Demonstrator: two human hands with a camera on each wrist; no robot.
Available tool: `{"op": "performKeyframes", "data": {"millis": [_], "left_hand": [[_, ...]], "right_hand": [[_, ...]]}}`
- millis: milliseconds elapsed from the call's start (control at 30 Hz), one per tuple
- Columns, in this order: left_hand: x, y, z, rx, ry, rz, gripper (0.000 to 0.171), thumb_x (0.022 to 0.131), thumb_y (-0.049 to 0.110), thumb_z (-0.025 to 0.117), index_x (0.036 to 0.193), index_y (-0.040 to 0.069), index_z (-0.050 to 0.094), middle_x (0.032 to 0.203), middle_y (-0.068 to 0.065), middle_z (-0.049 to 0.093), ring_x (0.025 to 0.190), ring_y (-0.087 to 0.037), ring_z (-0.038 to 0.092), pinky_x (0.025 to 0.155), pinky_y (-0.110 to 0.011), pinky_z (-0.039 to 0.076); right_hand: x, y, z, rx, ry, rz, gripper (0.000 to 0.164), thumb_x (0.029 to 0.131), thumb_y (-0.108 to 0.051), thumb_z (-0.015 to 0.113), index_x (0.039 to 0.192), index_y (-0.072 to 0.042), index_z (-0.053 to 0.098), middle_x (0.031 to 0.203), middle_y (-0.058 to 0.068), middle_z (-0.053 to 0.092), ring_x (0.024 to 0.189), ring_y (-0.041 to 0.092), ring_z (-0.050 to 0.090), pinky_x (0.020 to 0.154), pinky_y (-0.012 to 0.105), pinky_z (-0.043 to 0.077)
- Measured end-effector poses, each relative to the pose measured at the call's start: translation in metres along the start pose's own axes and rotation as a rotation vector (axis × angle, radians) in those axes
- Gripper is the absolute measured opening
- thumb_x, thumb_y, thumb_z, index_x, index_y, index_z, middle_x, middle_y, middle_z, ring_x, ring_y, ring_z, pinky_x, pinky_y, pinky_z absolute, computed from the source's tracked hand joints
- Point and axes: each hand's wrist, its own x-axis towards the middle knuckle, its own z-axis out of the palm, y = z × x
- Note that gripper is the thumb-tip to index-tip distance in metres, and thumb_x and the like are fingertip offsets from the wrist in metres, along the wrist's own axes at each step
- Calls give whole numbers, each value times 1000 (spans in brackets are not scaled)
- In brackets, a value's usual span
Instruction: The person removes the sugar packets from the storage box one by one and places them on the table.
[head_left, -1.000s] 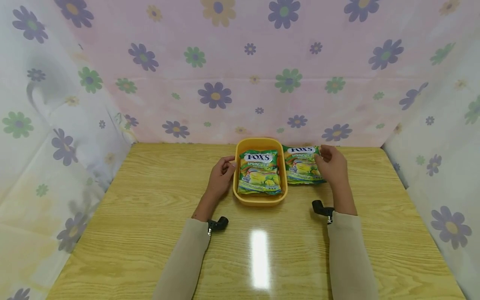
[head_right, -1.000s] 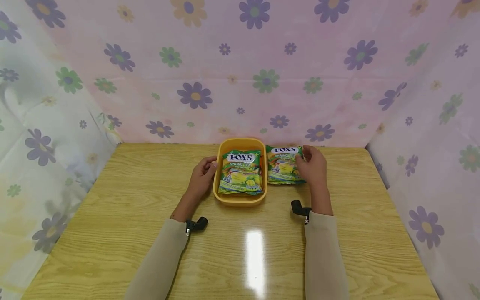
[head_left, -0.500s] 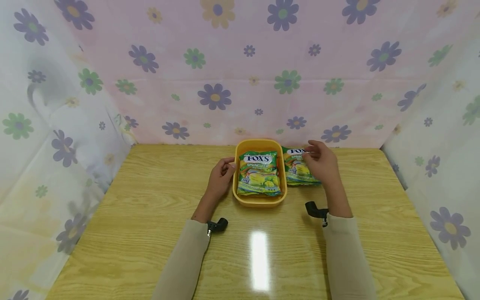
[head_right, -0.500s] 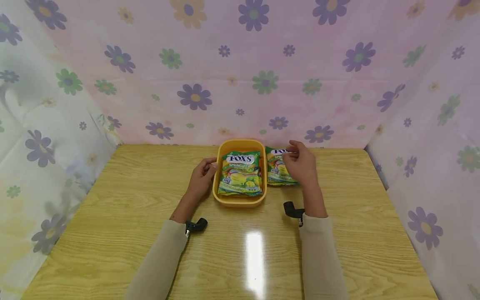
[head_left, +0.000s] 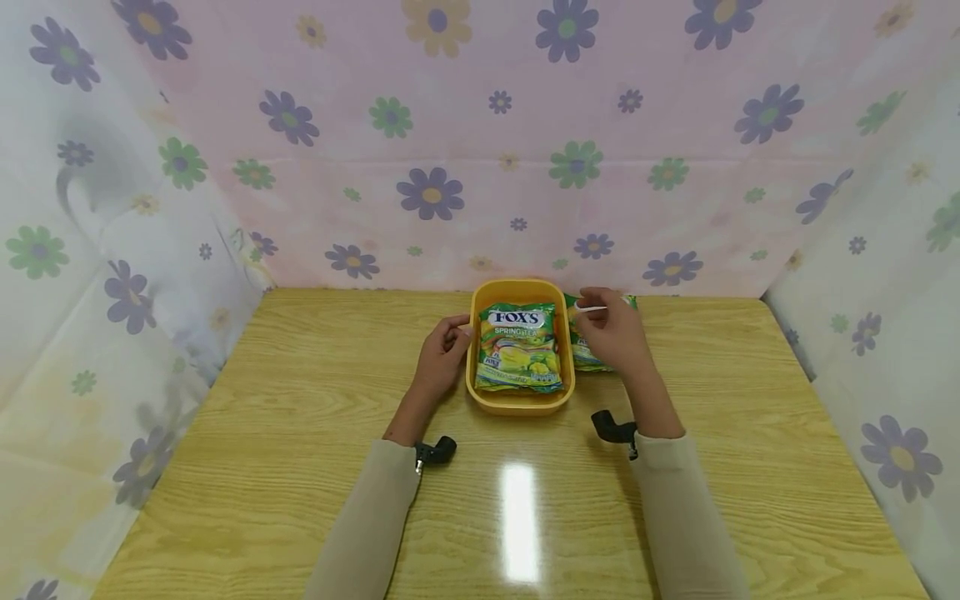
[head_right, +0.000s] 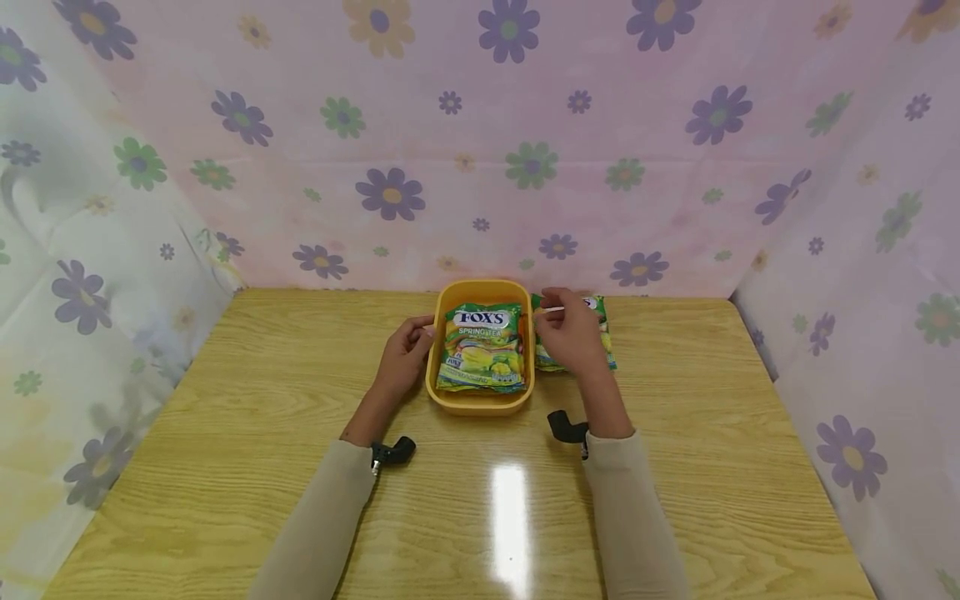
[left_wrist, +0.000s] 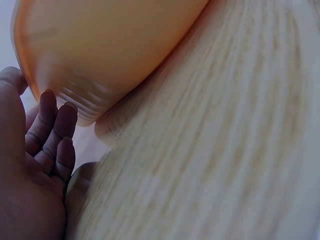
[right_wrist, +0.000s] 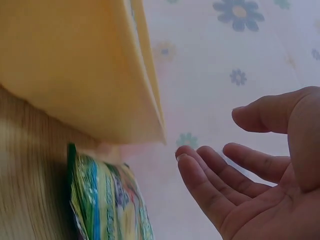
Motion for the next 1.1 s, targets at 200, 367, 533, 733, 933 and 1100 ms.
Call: {"op": "performKeyframes", "data": {"millis": [200,367,533,733,933,1100], "left_hand": [[-2,4,-1,1,-12,28,36,111,14,57,142,-5,60,96,-14,65,79,-10,56,76,-25,46],[-3,6,-2,6,-17,34,36,111,13,57,142,-6,60,96,-15,65,80,-11,56,76,-26,45],[-3,8,-2,8,-16,16,36,111,14,57,142,-5,60,97,-15,65,81,-11,57,78,-26,46],[-3,7,-1,0,-6,14,36,111,13,58,142,-5,60,96,-13,65,81,-12,57,77,-25,46],[-1,5,-1,-3,-11,23,37,111,14,58,142,-6,60,97,-15,66,82,-12,58,77,-25,47],[-1,3,-2,0,-20,26,36,111,13,58,141,-6,60,97,-15,66,82,-9,58,78,-24,47]], "right_hand": [[-2,-9,14,19,-52,-20,44,106,-10,63,146,5,55,133,26,64,119,41,66,104,54,53],[-6,-19,26,12,-116,-12,44,106,-11,62,147,6,54,138,26,63,124,41,65,105,53,52],[-9,-24,40,-58,-166,-37,50,106,-11,63,150,8,51,139,28,60,122,44,64,101,52,54],[-11,-28,53,-178,-222,-39,63,104,-16,64,158,6,41,144,32,52,116,49,60,95,60,51],[-15,-33,62,-204,-270,70,75,106,-23,61,165,5,24,167,32,26,152,51,31,117,67,34],[-16,-32,65,-180,-238,114,81,105,-25,59,166,8,17,169,32,22,153,52,28,119,67,32]]}}
